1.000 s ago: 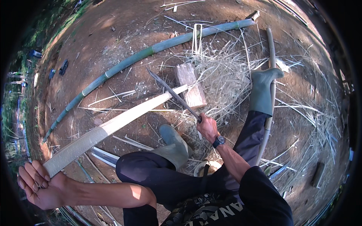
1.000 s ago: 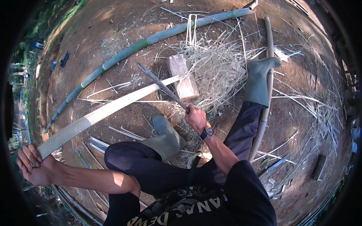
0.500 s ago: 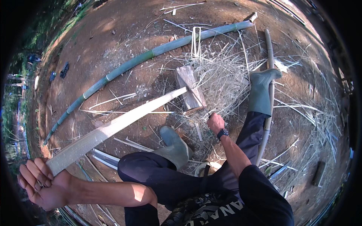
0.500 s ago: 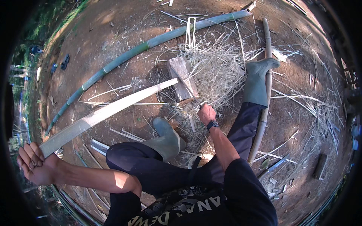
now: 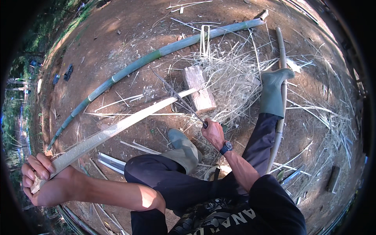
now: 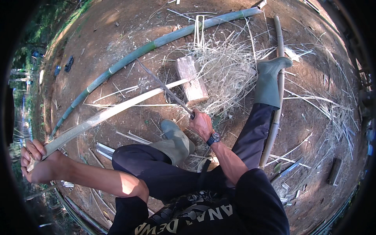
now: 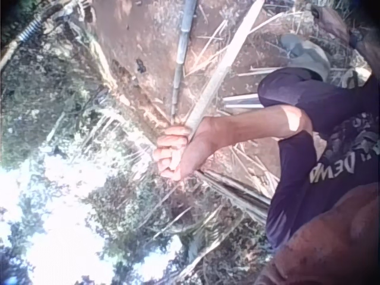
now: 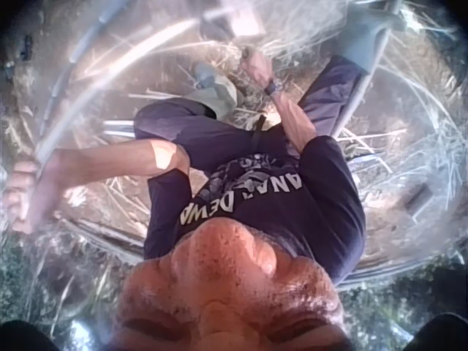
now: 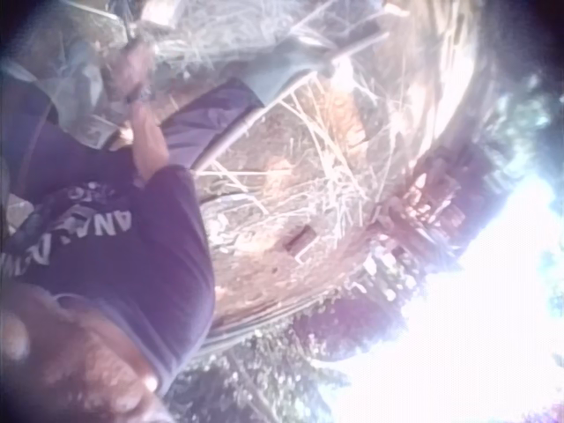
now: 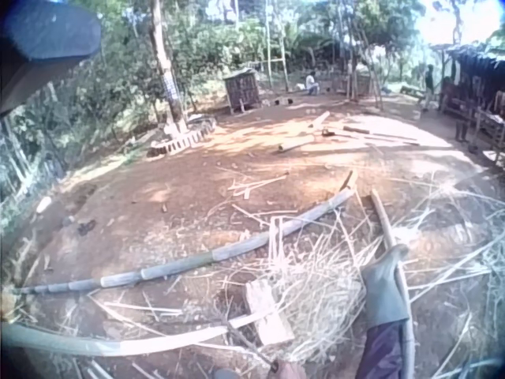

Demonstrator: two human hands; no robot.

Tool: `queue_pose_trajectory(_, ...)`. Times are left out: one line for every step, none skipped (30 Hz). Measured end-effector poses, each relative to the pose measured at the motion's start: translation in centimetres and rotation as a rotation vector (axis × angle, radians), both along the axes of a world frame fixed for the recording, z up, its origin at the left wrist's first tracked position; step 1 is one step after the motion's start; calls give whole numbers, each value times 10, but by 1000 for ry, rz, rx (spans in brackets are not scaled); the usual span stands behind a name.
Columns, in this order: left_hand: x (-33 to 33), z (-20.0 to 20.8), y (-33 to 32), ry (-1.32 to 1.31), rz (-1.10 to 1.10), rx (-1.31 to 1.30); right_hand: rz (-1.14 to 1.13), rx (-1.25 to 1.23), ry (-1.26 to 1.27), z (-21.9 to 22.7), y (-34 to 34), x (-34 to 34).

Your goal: The person sits on the ground and uses a machete to split a long bamboo pole into thin strips. They hold the bamboo with one hand and strike it with the machete, occasionally using a wooden block as a guide. The person repeatedly splits the bamboo, creating a pile of thin strips.

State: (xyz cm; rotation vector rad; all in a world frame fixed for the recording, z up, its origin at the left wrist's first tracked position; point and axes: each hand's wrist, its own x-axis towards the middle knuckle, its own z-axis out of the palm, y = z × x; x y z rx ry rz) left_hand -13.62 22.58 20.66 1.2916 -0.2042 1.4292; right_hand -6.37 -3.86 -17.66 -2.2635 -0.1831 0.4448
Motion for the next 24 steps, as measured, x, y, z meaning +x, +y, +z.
queue_pose_trajectory(3, 0, -4, -12, 24, -10, 3, -9, 10, -6, -4, 5)
queue_pose_trajectory(6, 0, -8, -24, 47, -19, 6, -19, 21, -11, -7, 9)
queue_pose_trajectory(7, 1, -11, -16, 82, -26, 9, -29, 27, -17, -9, 11)
queue_pose_trajectory(8, 1, -14, -6, 120, -31, 26, -22, -3, -10, -7, 14)
queue_pose_trajectory(8, 1, -16, 9, 161, -40, 47, -18, -27, 0, -4, 14)
queue_pose_trajectory(8, 0, -16, 3, 179, -38, 68, -14, -52, 5, -1, 13)
queue_pose_trajectory(10, 2, -16, -7, 189, -37, 66, 28, -96, 8, 1, 11)
queue_pose_trajectory(11, 3, -17, -17, 199, -35, 49, -3, -78, 2, -1, 12)
queue_pose_trajectory(11, 2, -16, 0, 180, -40, 32, -35, -60, -13, -4, 13)
queue_pose_trajectory(10, 1, -13, 12, 160, -41, 13, -62, -46, -25, -6, 17)
queue_pose_trajectory(9, 2, -13, 24, 143, -40, 7, -77, -62, -35, -13, 19)
queue_pose_trajectory(10, 4, -14, 9, 178, -38, 6, -79, -42, -45, -18, 22)
queue_pose_trajectory(13, 4, -20, -6, 220, -37, 26, -77, -37, -40, -16, 23)
queue_pose_trajectory(13, 2, -23, -9, 262, -43, 46, -82, -20, -32, -17, 19)
queue_pose_trajectory(13, 0, -23, -7, 249, -29, 62, -76, -27, -28, -15, 17)
queue_pose_trajectory(13, 1, -21, -10, 230, -11, 72, -66, -38, -23, -10, 18)
queue_pose_trajectory(13, 2, -20, -12, 211, 6, 82, -56, -49, -22, -8, 20)
queue_pose_trajectory(11, 2, -16, -3, 182, -3, 69, -66, -32, -28, -11, 21)
queue_pose_trajectory(8, 3, -11, 2, 149, -11, 52, -76, -19, -38, -17, 25)
queue_pose_trajectory(7, 3, -10, 6, 117, -21, 36, -86, -8, -50, -24, 28)
queue_pose_trajectory(7, 4, -11, -5, 146, -20, 16, -126, -39, -62, -33, 30)
queue_pose_trajectory(8, 3, -14, -11, 180, -19, 27, -137, -42, -61, -33, 31)
queue_pose_trajectory(9, 3, -16, -18, 213, -18, 38, -148, -45, -60, -32, 31)
queue_pose_trajectory(8, 3, -15, -15, 197, 4, 48, -159, -47, -58, -31, 32)
